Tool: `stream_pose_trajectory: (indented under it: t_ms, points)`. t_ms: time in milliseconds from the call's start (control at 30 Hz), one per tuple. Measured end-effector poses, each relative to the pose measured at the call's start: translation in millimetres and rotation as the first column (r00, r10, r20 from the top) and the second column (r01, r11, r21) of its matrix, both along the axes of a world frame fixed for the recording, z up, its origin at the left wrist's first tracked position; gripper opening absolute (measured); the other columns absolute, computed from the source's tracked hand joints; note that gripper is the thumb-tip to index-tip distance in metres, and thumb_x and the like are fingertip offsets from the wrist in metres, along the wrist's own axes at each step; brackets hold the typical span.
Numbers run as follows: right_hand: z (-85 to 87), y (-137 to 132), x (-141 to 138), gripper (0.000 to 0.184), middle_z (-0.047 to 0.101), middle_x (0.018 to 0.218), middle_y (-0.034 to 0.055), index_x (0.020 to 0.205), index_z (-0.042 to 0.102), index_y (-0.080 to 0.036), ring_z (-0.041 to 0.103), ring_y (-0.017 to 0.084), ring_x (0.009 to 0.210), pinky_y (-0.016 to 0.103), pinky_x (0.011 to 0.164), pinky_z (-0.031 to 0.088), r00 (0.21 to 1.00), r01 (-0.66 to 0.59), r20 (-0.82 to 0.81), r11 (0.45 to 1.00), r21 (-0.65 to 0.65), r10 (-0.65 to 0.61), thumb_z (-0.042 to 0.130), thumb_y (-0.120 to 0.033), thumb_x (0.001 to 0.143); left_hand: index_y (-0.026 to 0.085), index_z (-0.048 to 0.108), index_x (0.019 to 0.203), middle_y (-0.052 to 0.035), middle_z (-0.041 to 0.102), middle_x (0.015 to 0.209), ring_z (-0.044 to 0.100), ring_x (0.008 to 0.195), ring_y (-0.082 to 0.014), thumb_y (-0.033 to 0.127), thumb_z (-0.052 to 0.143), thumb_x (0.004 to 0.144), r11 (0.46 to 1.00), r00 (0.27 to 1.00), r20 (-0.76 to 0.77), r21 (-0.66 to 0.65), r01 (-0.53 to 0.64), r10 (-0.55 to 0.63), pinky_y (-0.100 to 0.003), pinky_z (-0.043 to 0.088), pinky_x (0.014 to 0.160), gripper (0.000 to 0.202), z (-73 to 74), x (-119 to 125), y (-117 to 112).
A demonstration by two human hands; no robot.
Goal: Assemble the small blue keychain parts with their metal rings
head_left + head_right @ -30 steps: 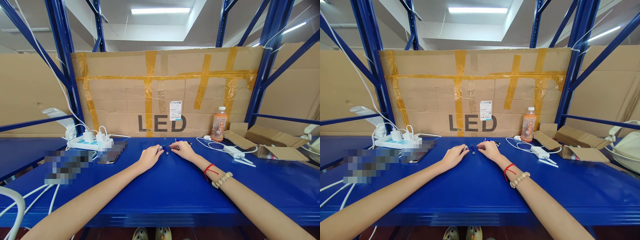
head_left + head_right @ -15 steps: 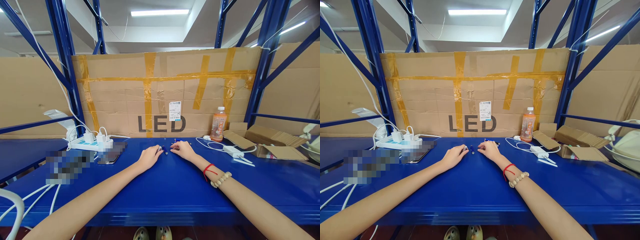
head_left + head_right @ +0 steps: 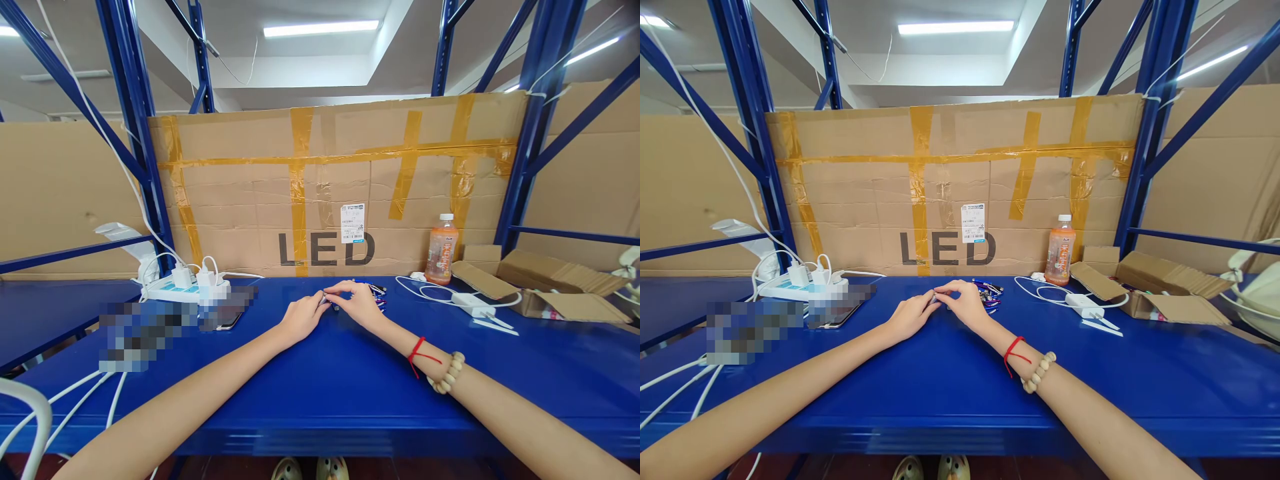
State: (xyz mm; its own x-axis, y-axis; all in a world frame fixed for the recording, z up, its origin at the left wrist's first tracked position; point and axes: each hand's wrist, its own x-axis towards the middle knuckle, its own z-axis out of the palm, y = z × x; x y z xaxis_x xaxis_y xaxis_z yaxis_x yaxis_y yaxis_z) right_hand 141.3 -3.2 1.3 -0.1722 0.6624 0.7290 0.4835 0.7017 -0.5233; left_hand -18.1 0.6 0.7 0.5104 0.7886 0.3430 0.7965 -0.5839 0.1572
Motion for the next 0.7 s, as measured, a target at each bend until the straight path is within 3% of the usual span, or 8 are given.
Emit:
stream_pose_trajectory:
  t_ms: [133,267,400,467,533,633,700]
  points:
    - [-2.5,0.8,1.4,0.014,0.066,0.079,0.0029,0.077,0.069,-0.018,0.060,0.015,0.076,0.026,0.072,0.046,0.997,-0.054,-0.054,0.995,-0.089,0.050,0.063,-0.027,0.069,0.022,0.045,0.097,-0.0039,0.061,0.094,0.058,0.089,-0.0207,0.040,0.023,0.089,1.000,1.000,-0.002,-0.011,0.011,-0.011,-0.027,0.042,0.063,0.029,-1.2,-0.2,1.6]
    - [-2.7,0.8,0.6,0.015,0.065,0.079,0.0029,0.073,0.068,-0.018,0.059,0.014,0.075,0.024,0.066,0.044,0.999,-0.040,0.009,0.993,-0.113,0.042,0.062,-0.031,0.069,0.023,0.044,0.095,-0.0024,0.061,0.095,0.057,0.089,-0.0196,0.039,0.022,0.089,0.999,0.999,0.023,-0.027,0.043,-0.042,-0.026,0.041,0.063,0.028,-0.5,-0.7,0.6]
    - [-0.2,0.1,0.8,0.024,0.065,0.081,0.0017,0.079,0.067,-0.019,0.058,0.013,0.073,0.023,0.065,0.043,0.994,0.109,0.037,0.983,-0.145,-0.105,0.052,-0.038,0.077,0.023,0.043,0.092,-0.0013,0.061,0.089,0.058,0.085,-0.0190,0.040,0.023,0.089,0.999,0.999,0.032,-0.030,0.018,-0.018,-0.025,0.040,0.061,0.026,1.2,-0.2,-1.5]
    - [1.5,1.7,7.6,0.026,0.065,0.079,0.0008,0.084,0.065,-0.020,0.058,0.013,0.070,0.023,0.063,0.042,0.955,0.296,0.037,0.940,-0.172,-0.294,0.047,-0.039,0.079,0.024,0.041,0.093,-0.0004,0.060,0.087,0.058,0.082,-0.0181,0.039,0.023,0.089,0.999,0.999,0.046,-0.027,0.019,-0.018,-0.025,0.039,0.062,0.024,2.4,0.2,-2.6]
    - [2.8,4.9,20.1,0.023,0.065,0.081,-0.0010,0.088,0.064,-0.023,0.058,0.013,0.071,0.023,0.060,0.040,0.876,0.482,0.113,0.858,-0.176,-0.469,0.047,-0.036,0.079,0.024,0.039,0.094,0.0005,0.059,0.084,0.058,0.079,-0.0170,0.039,0.022,0.089,0.999,0.998,0.064,-0.043,0.027,-0.024,-0.025,0.038,0.060,0.023,3.7,0.4,-3.8]
    - [3.8,10.8,43.0,0.015,0.065,0.086,-0.0026,0.082,0.065,-0.026,0.058,0.014,0.078,0.023,0.059,0.038,0.761,0.616,0.334,0.781,-0.101,-0.557,0.053,-0.028,0.074,0.023,0.038,0.091,0.0010,0.058,0.080,0.058,0.075,-0.0165,0.039,0.021,0.089,0.997,0.998,0.065,-0.076,0.022,-0.017,-0.024,0.038,0.058,0.023,5.1,0.4,-5.1]
    - [4.5,13.7,55.1,0.015,0.066,0.081,-0.0014,0.077,0.066,-0.025,0.059,0.016,0.077,0.023,0.057,0.037,0.690,0.683,0.440,0.718,-0.135,-0.574,0.053,-0.030,0.074,0.023,0.037,0.091,0.0010,0.058,0.081,0.058,0.075,-0.0164,0.039,0.022,0.089,0.997,0.998,0.063,-0.077,0.026,-0.021,-0.025,0.038,0.059,0.022,5.2,0.5,-5.4]
